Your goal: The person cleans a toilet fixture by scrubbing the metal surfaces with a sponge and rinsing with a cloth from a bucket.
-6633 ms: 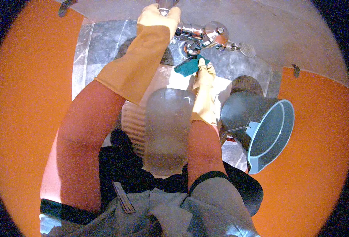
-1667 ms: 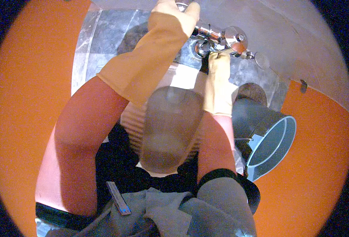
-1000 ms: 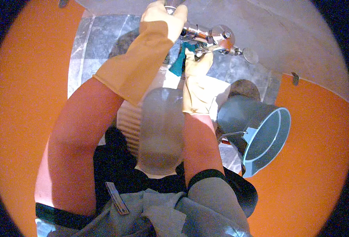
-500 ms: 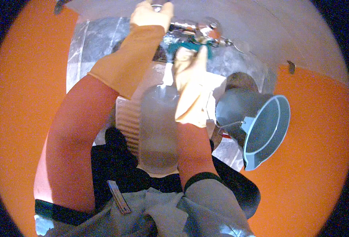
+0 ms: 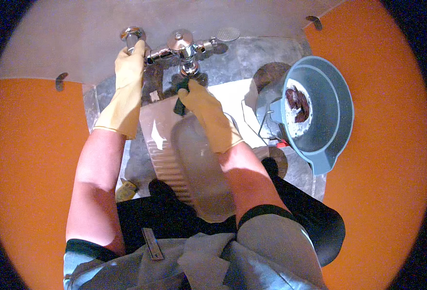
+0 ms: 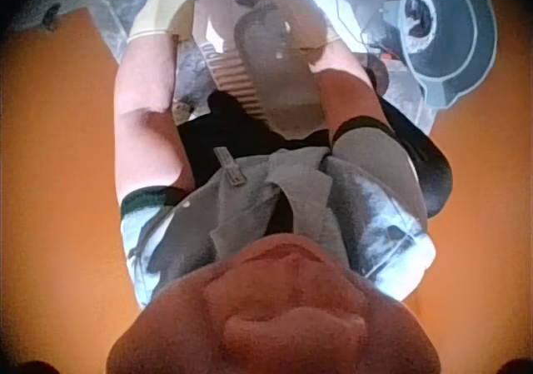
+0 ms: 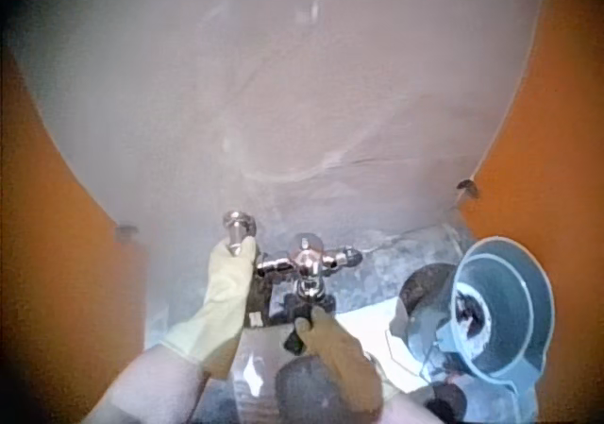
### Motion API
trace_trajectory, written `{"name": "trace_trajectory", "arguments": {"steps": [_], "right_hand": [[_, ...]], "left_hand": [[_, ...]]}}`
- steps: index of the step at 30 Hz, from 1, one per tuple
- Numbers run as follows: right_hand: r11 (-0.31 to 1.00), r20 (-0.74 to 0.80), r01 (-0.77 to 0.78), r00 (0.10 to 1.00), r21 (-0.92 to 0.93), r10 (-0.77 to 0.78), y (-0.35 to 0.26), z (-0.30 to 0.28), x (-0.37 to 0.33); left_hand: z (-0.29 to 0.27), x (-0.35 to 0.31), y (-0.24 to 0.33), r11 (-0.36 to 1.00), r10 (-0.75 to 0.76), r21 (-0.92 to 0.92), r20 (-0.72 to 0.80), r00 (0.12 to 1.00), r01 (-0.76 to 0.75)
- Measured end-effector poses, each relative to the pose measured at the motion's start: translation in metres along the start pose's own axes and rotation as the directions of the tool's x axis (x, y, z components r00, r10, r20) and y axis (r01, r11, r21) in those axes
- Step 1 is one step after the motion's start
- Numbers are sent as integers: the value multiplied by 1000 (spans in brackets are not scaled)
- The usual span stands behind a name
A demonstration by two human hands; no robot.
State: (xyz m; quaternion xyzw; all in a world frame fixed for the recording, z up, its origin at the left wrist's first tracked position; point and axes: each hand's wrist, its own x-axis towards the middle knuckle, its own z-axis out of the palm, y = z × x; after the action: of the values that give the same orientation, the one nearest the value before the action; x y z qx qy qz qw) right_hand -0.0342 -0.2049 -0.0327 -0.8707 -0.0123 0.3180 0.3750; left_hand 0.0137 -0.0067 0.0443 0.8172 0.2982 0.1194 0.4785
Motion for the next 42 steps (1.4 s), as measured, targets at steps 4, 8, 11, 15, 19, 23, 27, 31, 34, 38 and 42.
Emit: {"name": "trace_trajectory", "arguments": {"steps": [4,8,11,15,19,23,27,31,34,38,42], "right_hand": [[913,25,350,935,-210,-353,-60,-78,-46],[767,-56,358,889,-532,-454,-103,-181,-88],[765,40,432,880,-477,-473,-105,-254,-123],[808,-14,380,902,-449,-432,-54,-319,-163],[937,-1,138,989,-323,-146,39,-324,-163],[867,352,86,930,-490,107,117,-296,-127],[900,427,-41,871,-434,245,147,-295,-97],[850,-51,-165,986,-499,162,158,-293,-77],[877,-35,-219,974,-428,226,170,-259,-63],[666,-139,-291,952,-687,273,189,-201,-46],[946,-150,-267,959,-187,241,179,-198,-59]], "left_hand": [[-7,0,7,997,-67,54,63,996,63],[-10,1,15,980,-128,165,72,989,115],[-13,-4,21,964,-93,252,34,995,81],[-19,-8,26,948,-205,269,107,973,170],[-19,-8,20,961,-271,111,196,942,253],[-12,-13,4,901,-262,-282,248,933,328],[-19,-19,-7,903,-284,-233,306,909,360],[-30,-30,-19,904,-264,-228,364,893,360],[-40,-44,-28,939,-261,-105,398,879,327],[-42,-64,-41,962,-250,87,659,709,259],[-26,-84,-43,941,-316,198,806,501,275]]}}
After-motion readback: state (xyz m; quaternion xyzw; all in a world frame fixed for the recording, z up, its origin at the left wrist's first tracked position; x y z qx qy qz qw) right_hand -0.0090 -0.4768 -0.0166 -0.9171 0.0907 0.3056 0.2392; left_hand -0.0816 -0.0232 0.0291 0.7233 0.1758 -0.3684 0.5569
